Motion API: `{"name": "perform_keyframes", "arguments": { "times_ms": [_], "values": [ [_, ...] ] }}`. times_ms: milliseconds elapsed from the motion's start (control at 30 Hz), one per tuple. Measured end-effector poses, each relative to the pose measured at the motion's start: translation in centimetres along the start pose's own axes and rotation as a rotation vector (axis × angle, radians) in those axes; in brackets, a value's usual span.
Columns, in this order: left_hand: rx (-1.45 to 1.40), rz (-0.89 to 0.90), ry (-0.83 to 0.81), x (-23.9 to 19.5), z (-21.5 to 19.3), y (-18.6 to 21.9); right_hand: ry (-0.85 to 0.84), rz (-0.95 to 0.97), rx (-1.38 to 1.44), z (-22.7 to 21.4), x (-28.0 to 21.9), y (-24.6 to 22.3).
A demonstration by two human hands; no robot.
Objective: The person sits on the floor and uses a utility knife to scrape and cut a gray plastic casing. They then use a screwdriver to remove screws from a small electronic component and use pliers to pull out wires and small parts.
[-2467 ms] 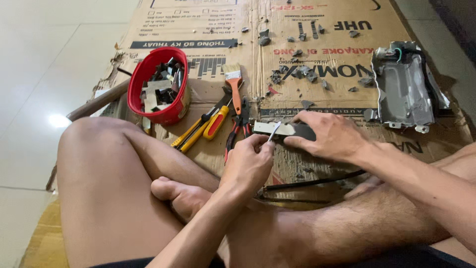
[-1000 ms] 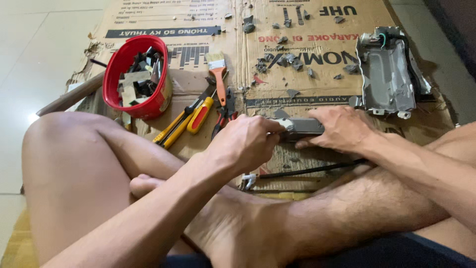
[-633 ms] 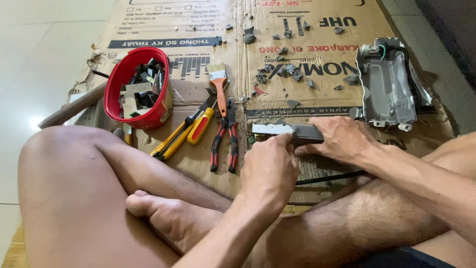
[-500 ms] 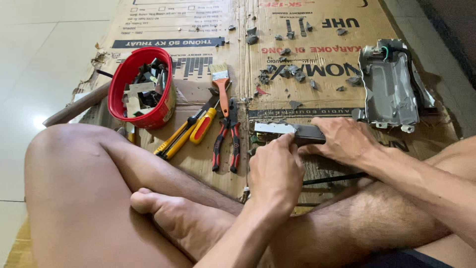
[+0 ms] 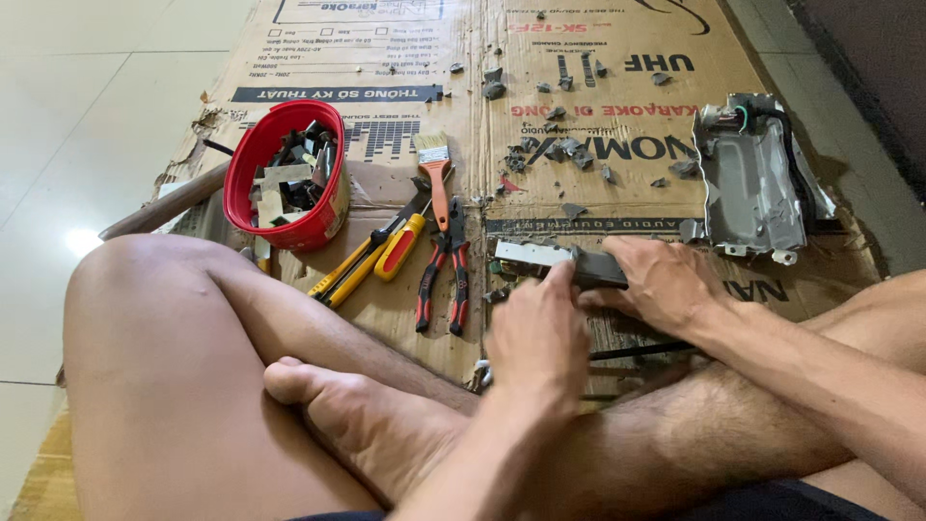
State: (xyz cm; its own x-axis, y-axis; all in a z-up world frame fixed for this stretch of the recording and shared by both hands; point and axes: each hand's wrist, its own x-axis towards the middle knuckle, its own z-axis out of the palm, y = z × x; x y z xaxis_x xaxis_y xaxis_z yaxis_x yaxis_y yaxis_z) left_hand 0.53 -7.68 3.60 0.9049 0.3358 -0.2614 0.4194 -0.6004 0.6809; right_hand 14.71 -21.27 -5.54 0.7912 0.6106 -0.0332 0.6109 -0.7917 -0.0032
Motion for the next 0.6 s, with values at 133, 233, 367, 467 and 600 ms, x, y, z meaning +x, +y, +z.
{"name": "perform_keyframes", "arguments": {
  "times_ms": [133, 233, 367, 467, 600],
  "values": [
    [0.161, 0.121, -0.046, 3.2, -0.9, -1.2, 0.027, -0.059, -0.183, -1.3, -1.0, -1.2],
    [-0.003, 0.01, -0.138, 4.7, -2.1, -1.3, 0.059, -0.118, 0.07, -2.3, -1.2, -0.9],
    [-0.196, 0.072, -0.074, 2.0, -4.0, -2.8, -0.014, -0.066, 0.361, -4.6, -1.1, -3.2],
    [-0.212, 0.069, -0.08, 2.4, -3.6, -4.5, -0.022, -0.07, 0.39, -5.4, -0.5, -3.5],
    [-0.181, 0.041, -0.102, 3.3, -3.0, -4.8, -0.054, -0.067, 0.295, -5.0, 1.3, -2.4]
  ]
}}
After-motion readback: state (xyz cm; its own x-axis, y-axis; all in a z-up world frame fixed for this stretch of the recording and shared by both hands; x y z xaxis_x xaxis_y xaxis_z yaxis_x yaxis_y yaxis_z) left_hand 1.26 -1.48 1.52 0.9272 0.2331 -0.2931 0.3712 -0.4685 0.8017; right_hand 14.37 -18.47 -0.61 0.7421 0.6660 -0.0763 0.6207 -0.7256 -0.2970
